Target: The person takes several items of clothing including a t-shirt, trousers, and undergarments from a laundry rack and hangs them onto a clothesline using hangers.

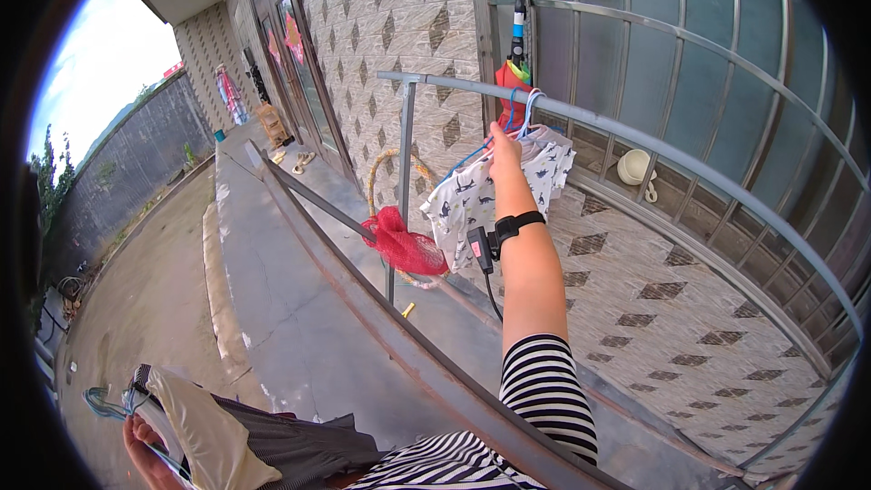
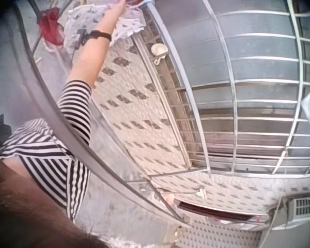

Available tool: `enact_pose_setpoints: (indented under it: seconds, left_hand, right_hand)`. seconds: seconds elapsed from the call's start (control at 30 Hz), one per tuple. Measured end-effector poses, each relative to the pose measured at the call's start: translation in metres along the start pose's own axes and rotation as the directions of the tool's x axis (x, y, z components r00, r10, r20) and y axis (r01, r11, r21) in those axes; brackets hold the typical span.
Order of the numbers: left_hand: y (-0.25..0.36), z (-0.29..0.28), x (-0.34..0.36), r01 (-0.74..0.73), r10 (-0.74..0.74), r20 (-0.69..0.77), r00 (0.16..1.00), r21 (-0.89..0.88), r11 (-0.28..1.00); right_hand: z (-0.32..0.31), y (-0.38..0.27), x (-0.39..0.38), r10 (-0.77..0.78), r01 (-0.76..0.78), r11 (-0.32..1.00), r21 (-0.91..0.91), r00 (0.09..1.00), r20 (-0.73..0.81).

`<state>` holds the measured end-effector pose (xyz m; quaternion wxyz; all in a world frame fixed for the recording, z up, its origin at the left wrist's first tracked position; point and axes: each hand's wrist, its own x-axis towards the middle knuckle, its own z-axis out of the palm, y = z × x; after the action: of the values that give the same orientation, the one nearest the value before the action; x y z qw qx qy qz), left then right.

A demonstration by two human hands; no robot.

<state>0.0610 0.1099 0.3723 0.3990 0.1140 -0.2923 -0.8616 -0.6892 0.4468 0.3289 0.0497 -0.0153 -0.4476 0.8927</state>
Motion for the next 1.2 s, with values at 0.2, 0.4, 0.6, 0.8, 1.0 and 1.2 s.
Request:
enact_pose_setpoints:
  seconds: [0.2, 0.4, 0.6, 0.8, 1.0, 1.2]
  left_hand:
    - [0.004, -0.01, 0.01, -0.026, 0.027, -0.028, 0.999, 0.03, 0.999]
    - [0.005, -0.02, 0.023, 0.02, -0.021, -0.045, 0.999, -0.012, 1.0]
    - [0.009, -0.037, 0.03, 0.022, -0.021, -0.025, 0.999, 0.044, 0.999]
    - [0.011, -0.051, 0.025, -0.011, 0.017, -0.075, 0.997, 0.072, 0.997]
    - [0.015, -0.054, 0.022, -0.077, 0.084, -0.116, 0.99, 0.069, 0.995]
    - [0.035, -0.077, 0.004, -0.105, 0.119, -0.102, 0.988, 0.125, 0.987]
  right_hand:
    - [0.023, -0.011, -0.019, -0.123, 0.124, 0.992, 0.0, 0.986, -0.117]
    - [0.022, -0.02, -0.025, -0.273, 0.255, 0.96, -0.111, 0.942, -0.195]
    - [0.031, -0.079, -0.059, -0.335, 0.337, 0.942, 0.006, 0.939, -0.078]
    - [0.025, -0.079, -0.121, -0.149, 0.145, 0.987, 0.065, 0.987, 0.065]
    - [0.028, -0.031, -0.222, -0.015, 0.023, 0.999, -0.035, 0.977, 0.214]
    - [0.039, 0.004, -0.3, 0.258, -0.338, 0.937, 0.089, 0.84, 0.478]
